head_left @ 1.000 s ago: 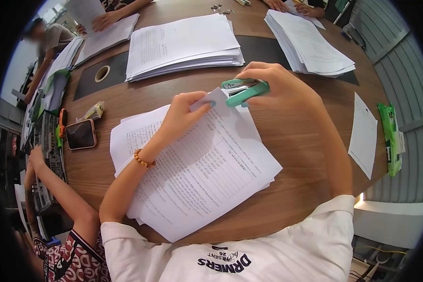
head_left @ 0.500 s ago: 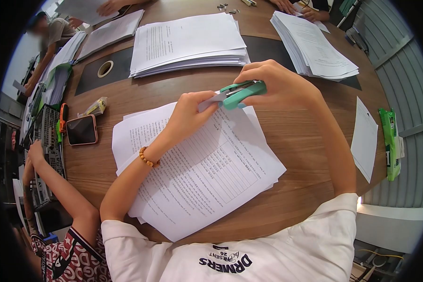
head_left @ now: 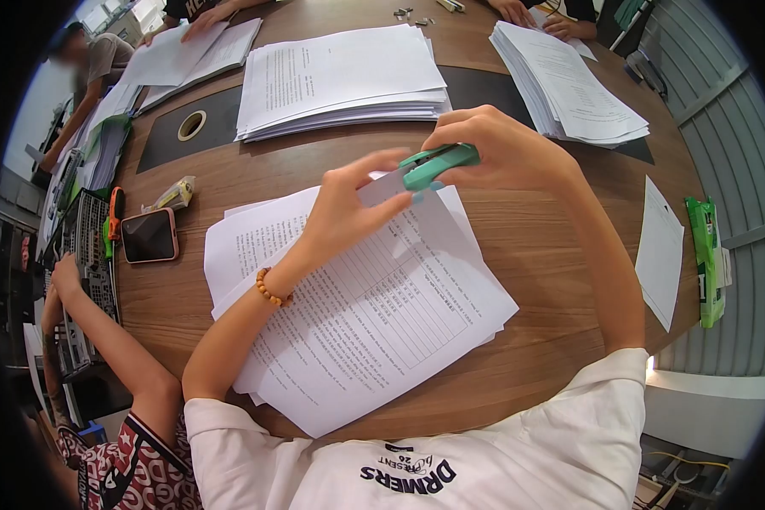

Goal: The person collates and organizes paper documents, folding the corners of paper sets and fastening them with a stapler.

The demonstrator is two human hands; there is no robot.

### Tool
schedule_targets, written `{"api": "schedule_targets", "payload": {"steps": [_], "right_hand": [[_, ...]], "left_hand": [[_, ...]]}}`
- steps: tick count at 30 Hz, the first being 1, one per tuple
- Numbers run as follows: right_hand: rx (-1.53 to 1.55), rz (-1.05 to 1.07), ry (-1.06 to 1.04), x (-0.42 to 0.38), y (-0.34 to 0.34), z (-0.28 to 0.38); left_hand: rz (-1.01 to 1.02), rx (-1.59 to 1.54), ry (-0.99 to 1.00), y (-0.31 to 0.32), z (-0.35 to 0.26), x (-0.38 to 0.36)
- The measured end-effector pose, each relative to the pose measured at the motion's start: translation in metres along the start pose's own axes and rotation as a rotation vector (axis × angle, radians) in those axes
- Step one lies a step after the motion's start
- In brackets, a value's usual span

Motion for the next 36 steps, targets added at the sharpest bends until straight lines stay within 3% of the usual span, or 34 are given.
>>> {"api": "schedule_targets", "payload": {"steps": [1,7,11,15,21,23,25,26,31,34,36], "right_hand": [[-0.002,0.005,-0.004,0.000,0.001,-0.001],[-0.045,0.021,0.008,-0.004,0.005,-0.005],[-0.028,0.042,0.016,-0.005,0.002,-0.003],[0.033,0.030,0.056,-0.011,0.005,-0.012],[0.126,-0.124,0.165,-0.045,-0.017,-0.032],[0.196,-0.248,0.396,-0.073,-0.026,-0.069],[0.052,-0.244,0.462,-0.096,-0.024,-0.092],[-0.091,-0.242,0.527,-0.109,-0.024,-0.105],[-0.169,-0.326,0.575,-0.139,-0.013,-0.117],[-0.387,-0.386,0.391,-0.139,-0.012,-0.103],[-0.039,-0.559,0.429,-0.141,-0.021,-0.097]], "left_hand": [[-0.095,-0.027,0.025,-0.007,-0.002,0.001],[-0.127,0.050,0.185,-0.003,-0.009,-0.003],[-0.148,0.070,0.176,-0.004,-0.012,-0.004],[-0.023,0.093,0.078,0.000,-0.010,-0.002],[-0.025,-0.048,0.052,0.002,0.002,0.000],[-0.047,-0.082,0.030,-0.001,0.007,0.002],[0.001,-0.232,-0.245,0.003,0.029,0.002],[-0.001,-0.233,-0.244,0.002,0.028,0.003],[0.009,-0.261,-0.194,-0.005,0.010,0.008],[-0.090,-0.392,-0.197,-0.025,0.000,0.015],[-0.207,-0.497,-0.198,-0.052,-0.006,0.025]]}}
Point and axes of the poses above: each hand's wrist, its own x-axis towards the middle knuckle, its own y-axis out of the palm, z = x × y, the point moved 9 cm from there along x, towards the middle knuckle, and after that the axes turned 6 degrees about -z, right-handed, at the moved point
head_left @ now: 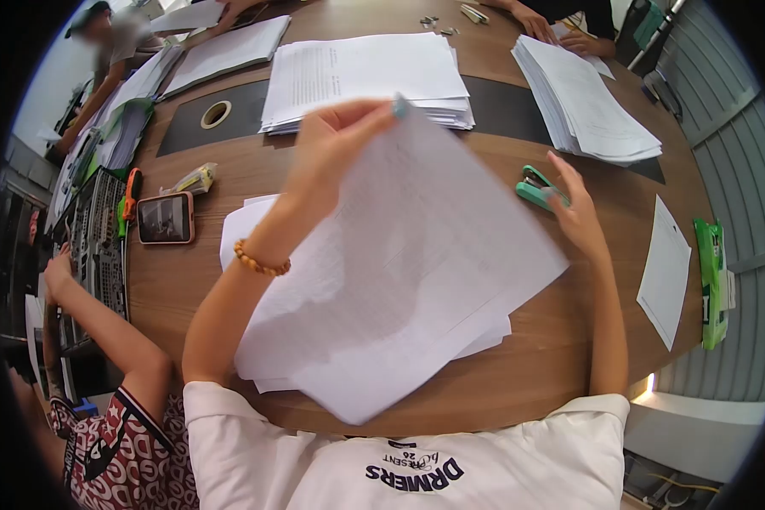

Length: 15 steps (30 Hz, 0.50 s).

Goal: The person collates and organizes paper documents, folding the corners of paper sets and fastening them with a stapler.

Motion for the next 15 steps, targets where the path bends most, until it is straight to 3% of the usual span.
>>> {"api": "schedule_targets", "payload": {"steps": [1,3,7,8,9,11,13,15], "right_hand": [[0.721,0.114,0.260,-0.003,0.017,-0.003],[1.468,0.342,0.210,-0.013,0.031,0.051],[1.334,0.231,0.095,-0.005,0.035,0.098],[1.085,0.156,0.240,0.001,0.038,0.086],[0.833,0.077,0.373,0.005,0.036,0.075],[0.668,-0.071,0.372,0.028,0.009,0.071],[0.534,-0.115,0.331,0.058,-0.024,0.076],[0.312,-0.139,0.119,0.098,-0.058,0.097]], "left_hand": [[-0.093,-0.122,0.014,-0.013,-0.011,0.007],[-0.125,-0.259,-0.003,-0.024,-0.032,0.017],[-0.235,-0.528,-0.045,-0.041,-0.023,0.034],[-0.242,-0.530,-0.036,-0.044,-0.019,0.034],[-0.283,-0.479,-0.045,-0.049,-0.014,0.034],[-0.327,-0.427,-0.046,-0.064,-0.003,0.031],[-0.228,-0.152,-0.051,-0.083,0.008,0.028],[-0.190,0.102,-0.161,-0.115,0.034,0.020]]}}
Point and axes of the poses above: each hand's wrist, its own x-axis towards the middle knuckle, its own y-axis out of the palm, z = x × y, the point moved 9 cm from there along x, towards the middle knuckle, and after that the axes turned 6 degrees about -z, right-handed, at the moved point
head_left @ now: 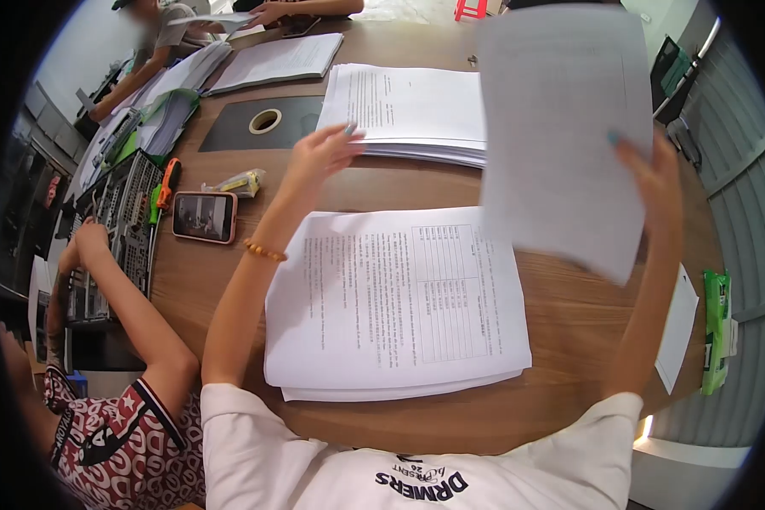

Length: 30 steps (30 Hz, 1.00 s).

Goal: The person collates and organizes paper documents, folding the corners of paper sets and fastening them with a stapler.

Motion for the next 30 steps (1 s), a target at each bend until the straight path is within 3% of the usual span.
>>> {"api": "schedule_targets", "payload": {"steps": [2,4,6,7,8,12,14,16,30], "right_hand": [[-0.323,0.108,-0.378,0.028,0.015,0.048],[-0.529,0.032,-0.640,0.056,0.044,0.057],[-0.925,-0.062,-0.716,0.070,0.096,0.052],[-0.924,-0.004,-0.769,0.071,0.127,0.044],[-0.822,-0.127,-0.945,0.070,0.152,0.034],[-0.872,0.044,-0.988,0.038,0.256,-0.018],[-0.929,0.287,-0.944,0.021,0.286,-0.048],[-0.905,0.189,-1.102,0.007,0.285,-0.050],[-0.831,0.299,-1.032,0.017,0.291,-0.050]], "left_hand": [[0.065,0.090,-0.104,-0.022,0.024,-0.006],[0.088,0.092,-0.152,-0.034,0.036,-0.013],[0.155,0.050,-0.182,-0.035,0.044,-0.019],[0.157,0.052,-0.184,-0.036,0.044,-0.021],[0.160,0.015,-0.175,-0.035,0.042,-0.021],[0.151,-0.029,-0.157,-0.036,0.043,-0.020],[0.152,-0.032,-0.154,-0.036,0.044,-0.021],[0.144,-0.037,-0.150,-0.037,0.043,-0.019],[0.164,0.023,-0.141,-0.035,0.044,-0.020]]}}
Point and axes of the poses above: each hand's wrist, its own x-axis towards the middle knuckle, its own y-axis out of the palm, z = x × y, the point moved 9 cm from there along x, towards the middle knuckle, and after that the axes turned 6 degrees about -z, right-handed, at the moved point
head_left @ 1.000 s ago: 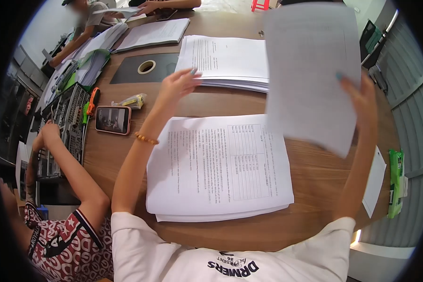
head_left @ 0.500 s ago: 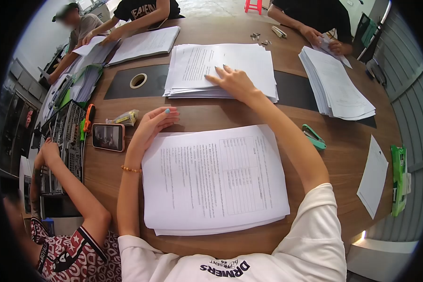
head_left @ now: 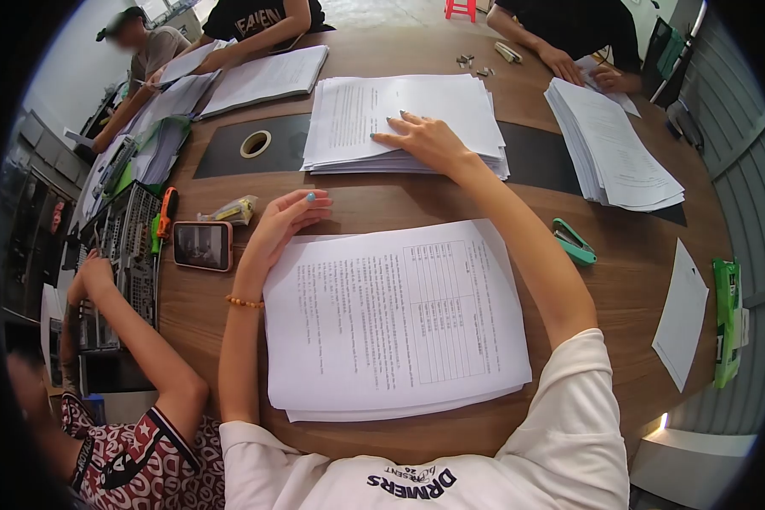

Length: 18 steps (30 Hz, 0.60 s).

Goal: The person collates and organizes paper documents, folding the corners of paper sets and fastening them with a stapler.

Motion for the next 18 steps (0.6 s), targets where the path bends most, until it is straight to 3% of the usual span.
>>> {"api": "schedule_targets", "payload": {"steps": [5,8,10,13,17,18], "right_hand": [[0.141,0.153,-0.022,-0.005,0.000,-0.001],[0.393,0.192,0.150,-0.016,-0.014,-0.013],[0.588,0.044,0.264,-0.024,-0.045,-0.026],[0.620,0.026,0.372,-0.072,-0.102,-0.026],[0.798,0.271,0.866,-0.175,-0.105,-0.029],[0.794,0.271,0.877,-0.184,-0.106,-0.024]], "left_hand": [[0.012,0.016,0.010,0.001,-0.001,0.000],[0.032,-0.014,0.020,0.001,-0.001,0.001],[0.059,-0.056,0.029,0.006,-0.002,-0.001],[0.051,0.335,0.234,0.011,-0.027,-0.003],[0.162,0.626,0.380,0.079,-0.061,-0.019],[0.174,0.625,0.380,0.102,-0.064,-0.022]]}}
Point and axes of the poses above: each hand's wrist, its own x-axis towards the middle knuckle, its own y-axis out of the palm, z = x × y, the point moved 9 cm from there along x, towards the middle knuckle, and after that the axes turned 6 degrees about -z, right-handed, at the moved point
